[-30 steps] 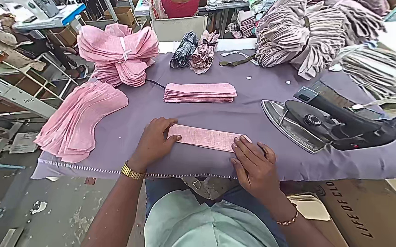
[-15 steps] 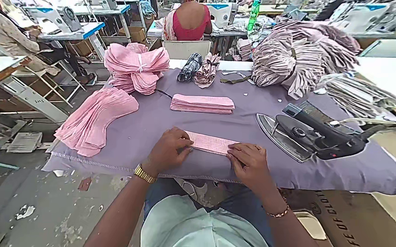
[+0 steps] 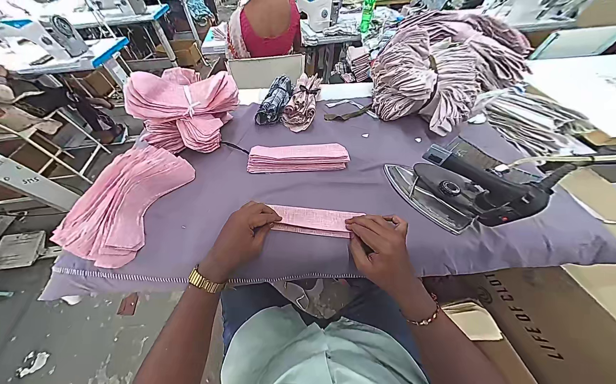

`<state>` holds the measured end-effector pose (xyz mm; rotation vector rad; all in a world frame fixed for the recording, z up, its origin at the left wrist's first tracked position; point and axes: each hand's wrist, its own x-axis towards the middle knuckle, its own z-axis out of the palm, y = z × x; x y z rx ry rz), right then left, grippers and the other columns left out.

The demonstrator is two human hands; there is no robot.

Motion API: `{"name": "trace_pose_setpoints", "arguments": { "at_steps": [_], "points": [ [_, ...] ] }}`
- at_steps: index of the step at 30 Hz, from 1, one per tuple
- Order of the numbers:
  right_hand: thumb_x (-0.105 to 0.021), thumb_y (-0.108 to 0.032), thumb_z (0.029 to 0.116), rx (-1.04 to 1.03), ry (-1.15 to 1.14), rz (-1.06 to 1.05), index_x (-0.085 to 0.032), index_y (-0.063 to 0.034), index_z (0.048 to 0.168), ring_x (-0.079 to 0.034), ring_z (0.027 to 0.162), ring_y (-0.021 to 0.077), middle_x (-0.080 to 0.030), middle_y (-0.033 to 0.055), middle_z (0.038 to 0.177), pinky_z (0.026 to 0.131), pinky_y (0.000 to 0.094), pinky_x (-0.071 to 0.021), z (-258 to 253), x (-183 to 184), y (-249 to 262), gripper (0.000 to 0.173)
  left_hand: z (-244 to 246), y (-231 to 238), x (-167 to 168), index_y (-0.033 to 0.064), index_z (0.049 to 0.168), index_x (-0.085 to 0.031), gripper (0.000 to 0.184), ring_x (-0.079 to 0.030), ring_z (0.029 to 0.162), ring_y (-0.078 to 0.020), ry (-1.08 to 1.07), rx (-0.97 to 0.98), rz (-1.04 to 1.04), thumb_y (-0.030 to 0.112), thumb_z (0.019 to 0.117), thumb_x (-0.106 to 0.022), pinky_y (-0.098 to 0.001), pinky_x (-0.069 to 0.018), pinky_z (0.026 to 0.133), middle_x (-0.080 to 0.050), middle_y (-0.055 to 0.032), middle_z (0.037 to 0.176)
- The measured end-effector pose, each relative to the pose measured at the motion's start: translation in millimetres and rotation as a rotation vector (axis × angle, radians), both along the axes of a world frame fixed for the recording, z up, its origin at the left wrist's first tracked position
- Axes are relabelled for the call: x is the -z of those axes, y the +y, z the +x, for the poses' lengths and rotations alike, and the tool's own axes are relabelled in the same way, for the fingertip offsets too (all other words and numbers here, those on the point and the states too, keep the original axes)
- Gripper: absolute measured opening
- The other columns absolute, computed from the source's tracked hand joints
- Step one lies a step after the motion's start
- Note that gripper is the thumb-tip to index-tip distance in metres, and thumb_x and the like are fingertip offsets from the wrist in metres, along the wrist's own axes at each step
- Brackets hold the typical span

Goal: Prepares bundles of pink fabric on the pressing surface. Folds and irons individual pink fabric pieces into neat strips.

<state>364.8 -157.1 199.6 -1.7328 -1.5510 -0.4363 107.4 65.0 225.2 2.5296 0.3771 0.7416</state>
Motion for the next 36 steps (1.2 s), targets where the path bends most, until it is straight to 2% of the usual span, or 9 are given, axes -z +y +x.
{"name": "trace_pose_setpoints", "arguments": {
  "at_steps": [7,18,20,24,27,31,33,34,36],
  "points": [
    [-0.055,-0.013,0.0897,0.085,0.238,0.053,-0.079,-0.0200,0.093,-0.069,0.103,0.0075,-0.078,-0.0075,0.105,0.096,0.0506,-0.0422,2,0,-4,0.026,-10,8,-5,0.0238,0.110,-0.079,0.029,-0.065,0.115,-0.0081,0.000,0.011,0.004,0.014,0.1027,-0.053,-0.0335,-0.0515,0.104,-0.075,0.0088,0.114],
    [-0.054,-0.012,0.0927,0.107,0.074,0.002,-0.077,-0.0208,0.087,-0.069,0.103,0.0083,-0.077,-0.0084,0.107,0.095,0.0516,-0.0398,1,0,-4,0.025,-10,14,-13,0.0339,0.112,-0.079,0.034,-0.060,0.118,-0.0099,0.161,0.075,0.073,0.018,0.1003,-0.053,-0.0350,-0.0506,0.102,-0.068,0.0087,0.125],
    [-0.053,-0.015,0.0943,0.093,0.033,-0.063,-0.078,-0.0234,0.091,-0.067,0.111,0.0098,-0.076,-0.0110,0.112,0.100,0.0556,-0.0376,3,-6,-9,0.027,-11,14,-15,0.0341,0.114,-0.079,0.034,-0.059,0.119,-0.0117,0.179,0.086,0.123,0.017,0.0999,-0.053,-0.0365,-0.0509,0.102,-0.068,0.0078,0.126],
    [-0.048,-0.023,0.1004,0.050,-0.037,-0.058,-0.078,-0.0335,0.114,-0.053,0.139,0.0234,-0.071,-0.0121,0.131,0.112,0.0706,-0.0240,16,6,-28,0.035,-21,21,-8,0.0349,0.124,-0.075,0.040,-0.056,0.127,-0.0160,0.159,0.154,0.189,0.015,0.0996,-0.051,-0.0406,-0.0481,0.107,-0.065,0.0061,0.134],
    [-0.043,-0.019,0.1009,0.050,-0.037,0.017,-0.080,-0.0306,0.112,-0.054,0.138,0.0234,-0.072,-0.0099,0.130,0.114,0.0710,-0.0213,14,16,-29,0.040,-22,18,0,0.0341,0.120,-0.077,0.038,-0.057,0.126,-0.0142,0.091,0.129,0.164,0.015,0.1000,-0.050,-0.0392,-0.0476,0.107,-0.067,0.0075,0.131],
    [-0.044,-0.016,0.0976,0.054,0.059,-0.194,-0.079,-0.0209,0.092,-0.067,0.117,0.0168,-0.077,-0.0070,0.106,0.111,0.0686,-0.0304,31,-43,-15,0.035,-21,19,3,0.0368,0.120,-0.077,0.037,-0.057,0.127,-0.0140,0.072,0.124,0.147,0.018,0.1002,-0.052,-0.0409,-0.0473,0.107,-0.067,0.0086,0.132],
    [-0.046,-0.012,0.0992,0.036,0.031,-0.058,-0.079,-0.0096,0.095,-0.072,0.106,0.0201,-0.077,0.0046,0.106,0.100,0.0537,-0.0529,71,-76,-10,0.033,-22,19,4,0.0385,0.120,-0.076,0.036,-0.056,0.127,-0.0138,0.066,0.133,0.139,0.019,0.1011,-0.053,-0.0416,-0.0472,0.107,-0.066,0.0092,0.133],
    [-0.049,-0.014,0.1003,0.100,-0.039,0.022,-0.078,-0.0049,0.099,-0.072,0.106,0.0246,-0.076,0.0108,0.110,0.096,0.0507,-0.0565,94,-91,-9,0.030,-22,18,5,0.0392,0.120,-0.076,0.035,-0.055,0.127,-0.0136,0.058,0.133,0.139,0.019,0.1012,-0.054,-0.0420,-0.0474,0.107,-0.066,0.0096,0.133],
    [-0.055,-0.034,0.1024,0.292,-0.169,-0.020,-0.075,-0.0042,0.118,-0.070,0.109,0.0378,-0.073,0.0196,0.118,0.094,0.0606,-0.0523,139,-114,-7,0.039,-24,18,5,0.0408,0.119,-0.076,0.034,-0.055,0.127,-0.0132,0.053,0.119,0.135,0.020,0.1010,-0.055,-0.0427,-0.0476,0.106,-0.065,0.0104,0.133]
  ]
}}
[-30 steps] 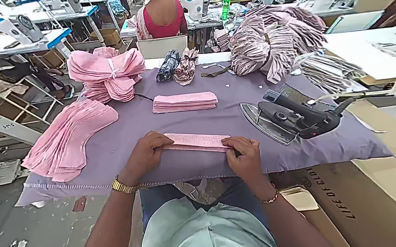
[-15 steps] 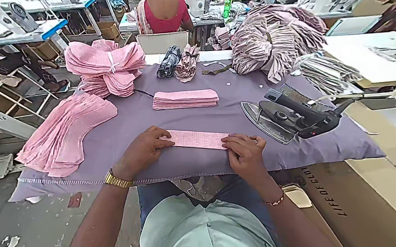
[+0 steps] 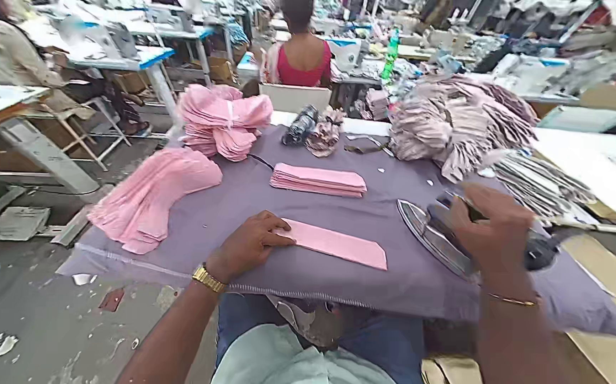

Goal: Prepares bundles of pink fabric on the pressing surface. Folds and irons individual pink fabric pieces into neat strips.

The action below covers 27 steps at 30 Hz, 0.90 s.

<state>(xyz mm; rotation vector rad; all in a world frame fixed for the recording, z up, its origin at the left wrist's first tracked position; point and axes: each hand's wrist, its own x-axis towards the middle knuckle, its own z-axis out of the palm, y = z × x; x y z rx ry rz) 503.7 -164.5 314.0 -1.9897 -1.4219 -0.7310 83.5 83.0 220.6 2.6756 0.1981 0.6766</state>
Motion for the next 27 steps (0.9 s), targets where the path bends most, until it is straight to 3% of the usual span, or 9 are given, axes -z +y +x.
{"name": "trace_pose_setpoints", "arguments": {
  "at_steps": [1,3,5,8,10,15,21,25,27],
  "points": [
    [-0.055,-0.049,0.1008,0.061,-0.004,-0.080,-0.072,-0.0061,0.126,-0.070,0.103,0.0444,-0.073,0.0239,0.113,0.087,0.0677,-0.0511,18,-4,0,0.053,-1,-1,-1,0.0418,0.119,-0.076,0.035,-0.054,0.128,-0.0129,0.004,-0.010,-0.012,0.020,0.1003,-0.056,-0.0427,-0.0476,0.105,-0.065,0.0108,0.133],
    [-0.053,-0.066,0.0944,0.062,0.017,-0.220,-0.074,-0.0172,0.124,-0.071,0.088,0.0460,-0.074,0.0223,0.099,0.073,0.0715,-0.0514,35,0,1,0.061,-2,-1,-2,0.0434,0.119,-0.076,0.037,-0.054,0.128,-0.0126,0.008,-0.018,-0.027,0.018,0.0990,-0.057,-0.0426,-0.0472,0.105,-0.065,0.0109,0.133],
    [-0.054,-0.058,0.0960,-0.022,-0.003,-0.211,-0.074,-0.0230,0.129,-0.072,0.090,0.0426,-0.075,0.0190,0.101,0.074,0.0679,-0.0533,34,9,-1,0.052,0,-2,-1,0.0447,0.119,-0.075,0.038,-0.054,0.128,-0.0128,0.020,-0.018,-0.011,0.019,0.0982,-0.057,-0.0426,-0.0467,0.105,-0.065,0.0110,0.133],
    [-0.063,-0.045,0.0948,-0.243,0.046,-0.046,-0.076,-0.0120,0.122,-0.072,0.085,0.0265,-0.076,0.0143,0.097,0.077,0.0495,-0.0567,5,2,-10,0.044,1,-2,-5,0.0446,0.120,-0.075,0.038,-0.053,0.128,-0.0143,0.056,-0.031,0.023,0.019,0.0979,-0.056,-0.0438,-0.0467,0.103,-0.063,0.0104,0.134],
    [-0.067,-0.042,0.0951,-0.350,0.106,-0.006,-0.077,-0.0107,0.120,-0.069,0.080,0.0188,-0.075,0.0127,0.094,0.074,0.0405,-0.0561,-29,-1,-18,0.040,0,-2,-7,0.0428,0.119,-0.075,0.039,-0.053,0.128,-0.0160,0.067,-0.030,0.006,0.017,0.0967,-0.056,-0.0462,-0.0468,0.103,-0.063,0.0089,0.134],
    [-0.057,-0.053,0.0976,-0.330,0.033,-0.252,-0.075,-0.0276,0.123,-0.069,0.075,0.0229,-0.073,0.0054,0.088,0.061,0.0490,-0.0536,-93,1,-9,0.040,2,-6,-5,0.0419,0.123,-0.074,0.044,-0.053,0.129,-0.0178,0.093,-0.029,-0.021,0.015,0.0947,-0.053,-0.0484,-0.0459,0.104,-0.064,0.0058,0.134],
    [-0.056,-0.057,0.0971,-0.347,0.052,-0.266,-0.075,-0.0356,0.123,-0.067,0.073,0.0150,-0.073,-0.0030,0.087,0.061,0.0449,-0.0519,-132,3,46,0.039,1,-4,-3,0.0384,0.121,-0.076,0.040,-0.054,0.127,-0.0164,0.058,-0.069,-0.016,0.018,0.0967,-0.051,-0.0444,-0.0465,0.105,-0.064,0.0053,0.132],
    [-0.054,-0.056,0.0986,-0.343,0.007,-0.280,-0.075,-0.0362,0.123,-0.069,0.076,0.0167,-0.074,-0.0032,0.088,0.062,0.0455,-0.0534,-170,6,86,0.038,0,-2,-2,0.0225,0.110,-0.079,0.025,-0.057,0.122,-0.0121,-0.024,-0.157,-0.102,0.022,0.0974,-0.058,-0.0352,-0.0483,0.106,-0.068,0.0037,0.123],
    [-0.053,-0.057,0.0997,-0.373,-0.027,-0.281,-0.073,-0.0358,0.125,-0.069,0.076,0.0185,-0.073,-0.0021,0.086,0.061,0.0451,-0.0533,-187,8,102,0.039,-3,2,0,0.0172,0.108,-0.075,0.022,-0.059,0.117,-0.0108,-0.105,-0.247,-0.206,0.026,0.0895,-0.067,-0.0337,-0.0494,0.102,-0.069,0.0038,0.117]
  ]
}}
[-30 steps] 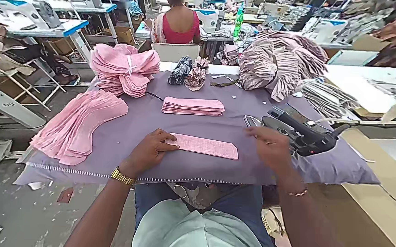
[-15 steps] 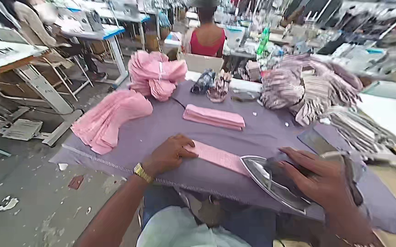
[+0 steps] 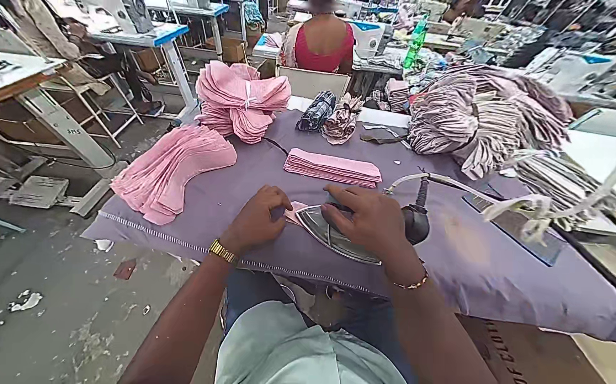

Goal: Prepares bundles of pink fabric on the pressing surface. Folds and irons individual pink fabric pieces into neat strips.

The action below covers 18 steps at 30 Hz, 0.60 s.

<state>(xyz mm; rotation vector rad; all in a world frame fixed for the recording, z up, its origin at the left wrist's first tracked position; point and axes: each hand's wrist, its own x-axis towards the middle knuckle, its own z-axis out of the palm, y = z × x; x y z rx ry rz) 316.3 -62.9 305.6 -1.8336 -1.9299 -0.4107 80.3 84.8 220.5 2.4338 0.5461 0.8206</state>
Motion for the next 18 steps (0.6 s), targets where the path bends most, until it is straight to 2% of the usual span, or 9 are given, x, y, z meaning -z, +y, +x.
{"name": "trace_pose_setpoints", "arguments": {
  "at_steps": [2,4,6,8,10,12,15,17,18],
  "points": [
    [-0.049,-0.059,0.1016,-0.056,-0.010,-0.021,-0.070,-0.0355,0.131,-0.068,0.077,0.0202,-0.071,0.0005,0.087,0.061,0.0445,-0.0536,-9,-1,6,0.043,-3,3,-1,0.0169,0.111,-0.070,0.030,-0.060,0.112,-0.0110,-0.035,-0.057,-0.069,0.029,0.0836,-0.075,-0.0338,-0.0506,0.098,-0.067,0.0037,0.112],
    [-0.043,-0.058,0.1049,-0.114,0.009,-0.059,-0.068,-0.0335,0.135,-0.067,0.076,0.0213,-0.068,0.0027,0.086,0.063,0.0438,-0.0537,-11,-6,1,0.046,-5,5,0,0.0181,0.110,-0.071,0.026,-0.061,0.111,-0.0109,-0.042,-0.040,-0.050,0.030,0.0868,-0.073,-0.0342,-0.0521,0.098,-0.068,0.0035,0.112],
    [-0.042,-0.050,0.1077,-0.154,0.031,-0.085,-0.070,-0.0303,0.132,-0.065,0.072,0.0209,-0.067,0.0027,0.082,0.061,0.0427,-0.0531,-7,-12,-11,0.041,-7,8,1,0.0243,0.107,-0.078,0.020,-0.060,0.113,-0.0099,-0.016,-0.004,0.010,0.033,0.0935,-0.066,-0.0338,-0.0496,0.099,-0.070,0.0055,0.113],
    [-0.044,-0.044,0.1080,-0.154,0.051,-0.111,-0.072,-0.0279,0.128,-0.065,0.069,0.0193,-0.067,0.0016,0.079,0.059,0.0418,-0.0536,2,-16,-27,0.038,-6,6,2,0.0296,0.103,-0.081,0.022,-0.058,0.112,-0.0089,0.061,-0.021,0.039,0.041,0.0968,-0.063,-0.0330,-0.0477,0.100,-0.069,0.0073,0.112],
    [-0.047,-0.042,0.1074,-0.156,0.072,-0.118,-0.073,-0.0256,0.125,-0.065,0.068,0.0174,-0.068,0.0008,0.079,0.059,0.0416,-0.0536,22,-19,-42,0.036,-5,4,2,0.0302,0.101,-0.081,0.022,-0.057,0.112,-0.0092,0.099,-0.051,0.044,0.042,0.0965,-0.062,-0.0325,-0.0485,0.099,-0.068,0.0071,0.112],
    [-0.049,-0.041,0.1066,-0.153,0.104,-0.093,-0.075,-0.0220,0.122,-0.069,0.072,0.0169,-0.073,0.0023,0.084,0.064,0.0430,-0.0568,55,-24,-54,0.036,-3,3,3,0.0305,0.100,-0.080,0.021,-0.058,0.110,-0.0086,0.100,-0.070,0.051,0.040,0.0948,-0.062,-0.0321,-0.0500,0.095,-0.068,0.0078,0.111],
    [-0.048,-0.035,0.1066,0.022,0.089,0.047,-0.077,-0.0098,0.117,-0.074,0.083,0.0256,-0.077,0.0131,0.097,0.074,0.0517,-0.0592,118,-24,-68,0.039,-2,3,3,0.0311,0.100,-0.079,0.021,-0.058,0.108,-0.0087,0.113,-0.074,0.054,0.042,0.0937,-0.062,-0.0330,-0.0506,0.092,-0.068,0.0086,0.110],
    [-0.050,-0.034,0.1070,0.181,0.061,0.128,-0.076,-0.0064,0.119,-0.075,0.086,0.0331,-0.077,0.0196,0.101,0.078,0.0579,-0.0579,153,-23,-77,0.039,-1,3,3,0.0315,0.099,-0.078,0.022,-0.058,0.108,-0.0077,0.111,-0.081,0.052,0.046,0.0950,-0.062,-0.0323,-0.0504,0.092,-0.067,0.0095,0.109],
    [-0.051,-0.035,0.1070,0.254,0.046,0.152,-0.075,-0.0067,0.121,-0.074,0.085,0.0374,-0.076,0.0227,0.099,0.077,0.0607,-0.0557,169,-19,-81,0.040,0,2,3,0.0312,0.099,-0.078,0.023,-0.058,0.108,-0.0077,0.113,-0.086,0.052,0.046,0.0957,-0.062,-0.0320,-0.0502,0.092,-0.067,0.0094,0.109]
  ]
}}
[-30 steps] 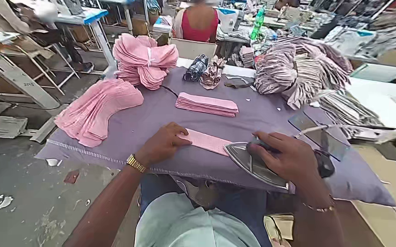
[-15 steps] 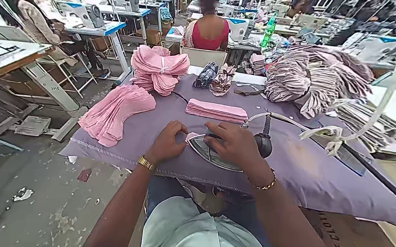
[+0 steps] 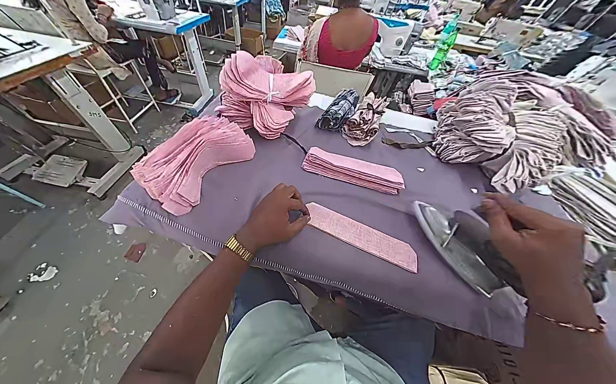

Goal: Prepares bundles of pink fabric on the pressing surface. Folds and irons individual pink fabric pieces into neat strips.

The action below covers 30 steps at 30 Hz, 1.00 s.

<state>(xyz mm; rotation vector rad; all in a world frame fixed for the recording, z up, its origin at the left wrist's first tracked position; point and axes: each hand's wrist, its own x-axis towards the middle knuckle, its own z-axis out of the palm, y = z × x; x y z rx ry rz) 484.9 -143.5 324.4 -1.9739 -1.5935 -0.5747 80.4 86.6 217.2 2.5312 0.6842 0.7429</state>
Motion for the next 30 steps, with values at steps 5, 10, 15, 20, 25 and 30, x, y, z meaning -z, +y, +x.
{"name": "trace_pose_setpoints", "arguments": {
  "at_steps": [5,10,15,20,25,30],
  "points": [
    [-0.043,-0.045,0.1077,0.233,-0.020,-0.083,-0.072,-0.0106,0.128,-0.068,0.093,0.0551,-0.071,0.0319,0.101,0.078,0.0752,-0.0473,63,27,1,0.049,-1,-1,-5,0.0208,0.106,-0.078,0.022,-0.062,0.105,-0.0086,-0.137,-0.013,0.011,0.035,0.0981,-0.064,-0.0300,-0.0527,0.094,-0.070,0.0040,0.108],
    [-0.043,-0.050,0.1067,0.213,-0.036,-0.139,-0.063,-0.0101,0.140,-0.067,0.097,0.0537,-0.068,0.0321,0.110,0.078,0.0718,-0.0488,67,30,-3,0.056,-33,45,-30,0.0146,0.116,-0.076,0.026,-0.066,0.115,-0.0149,-0.133,-0.515,0.245,0.028,0.1009,-0.059,-0.0380,-0.0548,0.101,-0.072,-0.0031,0.118],
    [-0.044,-0.055,0.1049,0.230,-0.052,-0.077,-0.062,-0.0113,0.142,-0.066,0.094,0.0537,-0.067,0.0325,0.111,0.074,0.0714,-0.0487,69,39,-2,0.060,-65,108,-39,0.0094,0.116,-0.075,0.025,-0.064,0.113,-0.0313,0.123,-0.831,0.346,0.022,0.0996,-0.060,-0.0500,-0.0529,0.099,-0.068,-0.0136,0.117],
    [-0.043,-0.059,0.1029,0.292,-0.083,-0.033,-0.063,-0.0147,0.140,-0.067,0.096,0.0522,-0.068,0.0301,0.110,0.075,0.0708,-0.0496,68,48,0,0.061,-67,109,-18,0.0123,0.101,-0.077,0.020,-0.064,0.112,-0.0291,0.113,-0.845,0.479,0.024,0.0991,-0.061,-0.0498,-0.0503,0.099,-0.070,-0.0093,0.110],
    [-0.052,-0.053,0.1030,0.217,-0.002,0.099,-0.067,-0.0039,0.134,-0.063,0.120,0.0489,-0.067,0.0284,0.127,0.102,0.0694,-0.0432,49,45,-6,0.060,-67,76,-28,0.0166,0.104,-0.074,0.024,-0.059,0.122,-0.0237,-0.076,-0.812,0.610,0.030,0.0998,-0.055,-0.0472,-0.0452,0.105,-0.069,-0.0033,0.118],
    [-0.065,-0.020,0.1001,-0.236,0.256,0.249,-0.069,0.0061,0.125,-0.067,0.120,0.0344,-0.069,0.0247,0.127,0.106,0.0478,-0.0523,-74,67,-20,0.036,-15,-47,-37,0.0132,0.112,-0.076,0.022,-0.070,0.110,-0.0200,-0.237,-0.503,0.585,0.022,0.1024,-0.058,-0.0428,-0.0563,0.096,-0.075,-0.0050,0.114]
  ]
}}
